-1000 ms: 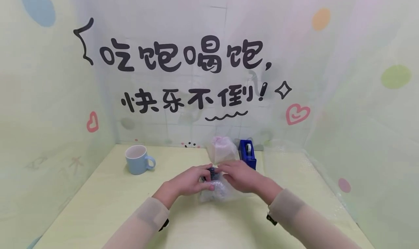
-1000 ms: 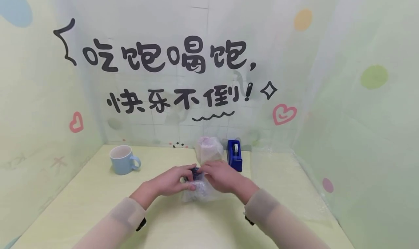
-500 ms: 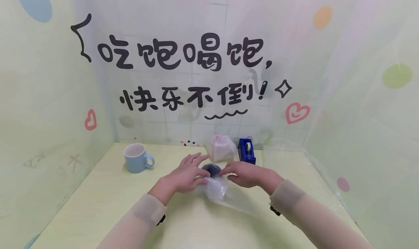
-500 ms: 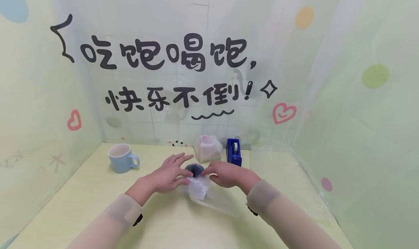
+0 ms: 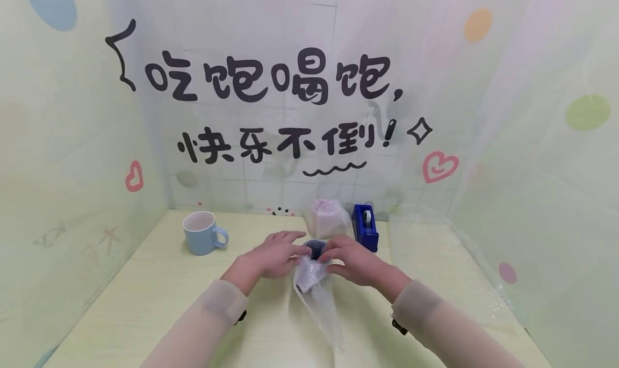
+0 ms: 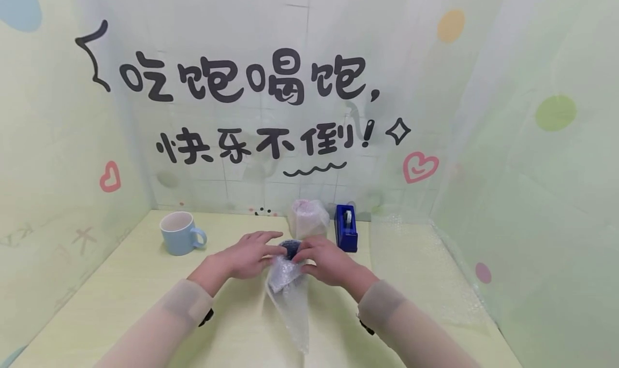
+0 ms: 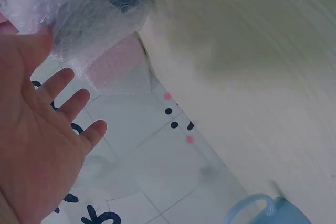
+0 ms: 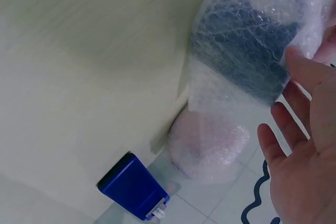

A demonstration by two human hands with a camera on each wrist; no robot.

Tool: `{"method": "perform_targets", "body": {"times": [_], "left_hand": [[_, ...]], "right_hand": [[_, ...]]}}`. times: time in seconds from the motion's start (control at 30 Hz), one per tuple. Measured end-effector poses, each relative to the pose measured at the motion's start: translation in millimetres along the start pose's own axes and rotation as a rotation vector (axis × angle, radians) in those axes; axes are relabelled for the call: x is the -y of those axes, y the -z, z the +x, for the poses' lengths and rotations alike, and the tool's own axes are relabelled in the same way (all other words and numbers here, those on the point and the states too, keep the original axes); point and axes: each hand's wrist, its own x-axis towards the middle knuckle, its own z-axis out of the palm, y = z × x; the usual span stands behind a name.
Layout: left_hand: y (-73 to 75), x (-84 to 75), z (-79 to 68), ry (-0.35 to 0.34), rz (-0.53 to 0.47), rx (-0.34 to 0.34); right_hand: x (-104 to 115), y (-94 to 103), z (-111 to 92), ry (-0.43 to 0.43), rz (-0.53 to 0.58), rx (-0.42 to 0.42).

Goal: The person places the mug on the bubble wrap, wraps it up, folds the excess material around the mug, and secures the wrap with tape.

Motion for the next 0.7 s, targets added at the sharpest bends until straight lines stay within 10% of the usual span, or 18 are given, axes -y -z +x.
{"method": "perform_targets", "body": {"times": [0.7], "left_hand": [[-21.4,0.2,2.0,-0.010,-0.223,-0.100]], "right_hand": [[7.7,-22.6,-6.0,-0.133,0.011,-0.080]]}}
